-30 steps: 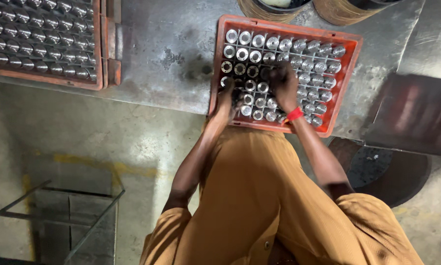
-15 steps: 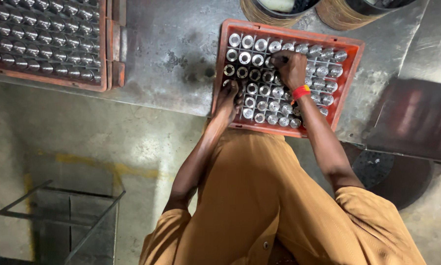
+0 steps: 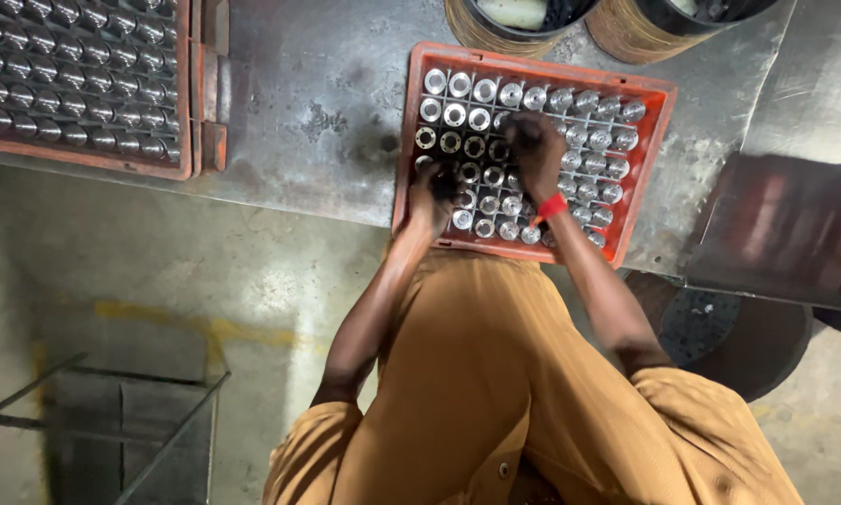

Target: The person repeatedly picks small cylindrical metal parts from a red crate, rubs them with a cylindrical polishing tool, and places them back into the crate. The person occasionally dips the tool into a container of dark liquid before continuing the polishing cycle.

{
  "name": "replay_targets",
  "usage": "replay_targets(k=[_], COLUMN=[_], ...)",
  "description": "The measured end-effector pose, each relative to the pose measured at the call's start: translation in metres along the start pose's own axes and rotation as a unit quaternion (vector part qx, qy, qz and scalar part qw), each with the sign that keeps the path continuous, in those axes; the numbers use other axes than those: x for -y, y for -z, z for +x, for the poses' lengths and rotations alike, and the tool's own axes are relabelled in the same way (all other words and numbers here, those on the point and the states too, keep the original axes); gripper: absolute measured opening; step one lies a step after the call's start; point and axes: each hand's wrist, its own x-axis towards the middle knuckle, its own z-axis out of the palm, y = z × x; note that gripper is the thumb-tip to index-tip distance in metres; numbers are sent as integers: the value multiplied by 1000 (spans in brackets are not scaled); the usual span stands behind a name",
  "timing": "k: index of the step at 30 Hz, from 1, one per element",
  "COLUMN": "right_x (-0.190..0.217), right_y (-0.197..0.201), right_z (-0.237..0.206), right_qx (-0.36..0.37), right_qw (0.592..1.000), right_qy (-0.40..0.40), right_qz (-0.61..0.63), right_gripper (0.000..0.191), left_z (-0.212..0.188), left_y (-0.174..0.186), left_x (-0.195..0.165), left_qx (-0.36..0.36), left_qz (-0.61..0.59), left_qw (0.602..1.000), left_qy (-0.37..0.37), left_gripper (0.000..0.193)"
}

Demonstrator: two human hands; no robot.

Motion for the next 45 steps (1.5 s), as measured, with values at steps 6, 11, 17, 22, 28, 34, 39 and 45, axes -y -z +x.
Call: replay_targets(k=[6, 11, 17, 22, 28, 34, 39, 45], right_x=[28, 30, 11, 14, 14, 4, -5, 6], right_y=[7, -1, 5, -5, 17, 64, 61, 56], right_z=[59, 76, 37, -63, -92, -131, -135, -120], right_qx=[20, 8, -5, 179, 33, 142, 191, 149], right_qw=[959, 979, 996, 982, 975, 976, 945, 968], right_qy=[199, 92, 69, -44, -219, 42, 78, -35], right_qz=[-202, -181, -49, 28, -33, -158, -254, -197], right_gripper=[6, 8, 13, 27, 24, 12, 12, 20], left_z=[-15, -25, -20, -2, 3, -7, -14, -17], left_y=[8, -2, -9, -10, -3, -7, -11, -16], left_x=[0, -1, -1, 31, 47, 27, 30, 29], left_qx=[80, 54, 23, 17, -7, -44, 15, -8], left_qz=[64, 108, 253, 510, 470, 162, 249, 327], left_qw=[994, 991, 963, 790, 844, 986, 967, 945], left_qy=[-39, -55, -95, -339, -257, 2, -52, 14], left_gripper=[25, 38, 46, 52, 40, 28, 36, 45])
